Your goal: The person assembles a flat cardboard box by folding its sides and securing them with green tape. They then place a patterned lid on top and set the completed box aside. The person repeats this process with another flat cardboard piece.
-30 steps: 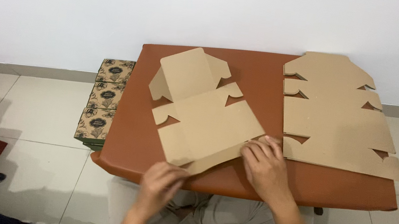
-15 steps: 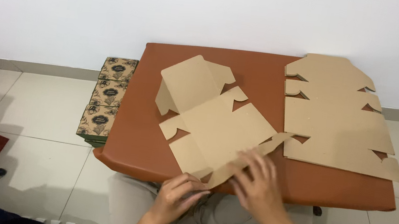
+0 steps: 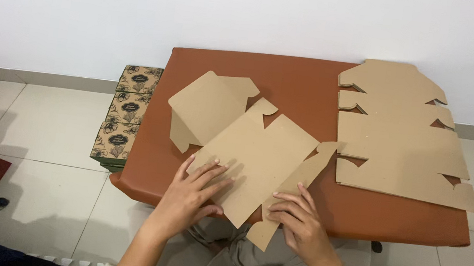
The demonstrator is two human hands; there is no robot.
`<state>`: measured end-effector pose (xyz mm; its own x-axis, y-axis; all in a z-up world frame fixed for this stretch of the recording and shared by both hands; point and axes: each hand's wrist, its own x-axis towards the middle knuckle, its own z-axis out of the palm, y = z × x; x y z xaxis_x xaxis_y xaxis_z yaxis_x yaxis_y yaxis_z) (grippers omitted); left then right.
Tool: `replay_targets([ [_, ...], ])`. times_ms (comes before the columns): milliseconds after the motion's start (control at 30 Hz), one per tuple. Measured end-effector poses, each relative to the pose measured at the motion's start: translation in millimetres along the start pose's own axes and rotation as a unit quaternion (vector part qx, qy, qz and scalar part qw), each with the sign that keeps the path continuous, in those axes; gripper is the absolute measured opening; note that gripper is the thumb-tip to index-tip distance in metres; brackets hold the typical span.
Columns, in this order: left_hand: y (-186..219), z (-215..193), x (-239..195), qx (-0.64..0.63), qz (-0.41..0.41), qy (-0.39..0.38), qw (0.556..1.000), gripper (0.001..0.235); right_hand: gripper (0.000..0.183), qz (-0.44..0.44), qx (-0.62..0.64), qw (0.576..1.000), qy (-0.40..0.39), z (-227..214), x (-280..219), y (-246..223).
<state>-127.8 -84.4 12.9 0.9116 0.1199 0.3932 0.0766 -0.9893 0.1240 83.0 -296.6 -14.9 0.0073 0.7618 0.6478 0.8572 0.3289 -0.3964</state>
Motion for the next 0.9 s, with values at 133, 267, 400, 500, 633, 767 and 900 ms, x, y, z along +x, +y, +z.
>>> replay_targets([
  [133, -7, 3, 2, -0.022, -0.004, -0.096, 0.995, 0.095, 0.027, 0.023, 0.046, 0.998, 0.028, -2, -9, 5],
  [267, -6, 10, -1, -0.071, -0.003, -0.117, 0.991, 0.059, 0.027, 0.02, 0.049, 0.999, 0.012, -3, -13, 10],
  [400, -5, 4, 9, -0.095, -0.021, -0.095, 0.991, 0.036, 0.036, 0.025, 0.017, 0.999, -0.034, -11, -7, 2],
  [500, -11, 6, 27, -0.098, -0.007, -0.068, 0.993, 0.023, 0.041, 0.024, -0.04, 0.996, -0.075, -15, -2, -5],
  [633, -17, 13, 43, -0.135, -0.148, -0.093, 0.975, 0.034, 0.037, 0.042, -0.034, 0.997, -0.049, -10, -5, -2],
  [767, -21, 25, 45, -0.215, -0.233, -0.105, 0.943, 0.047, 0.054, 0.118, -0.175, 0.977, 0.022, 7, -21, 15],
  [900, -18, 37, 41, -0.216, -0.268, -0.069, 0.936, 0.041, 0.054, 0.219, 0.009, 0.975, 0.038, -2, -7, -2],
])
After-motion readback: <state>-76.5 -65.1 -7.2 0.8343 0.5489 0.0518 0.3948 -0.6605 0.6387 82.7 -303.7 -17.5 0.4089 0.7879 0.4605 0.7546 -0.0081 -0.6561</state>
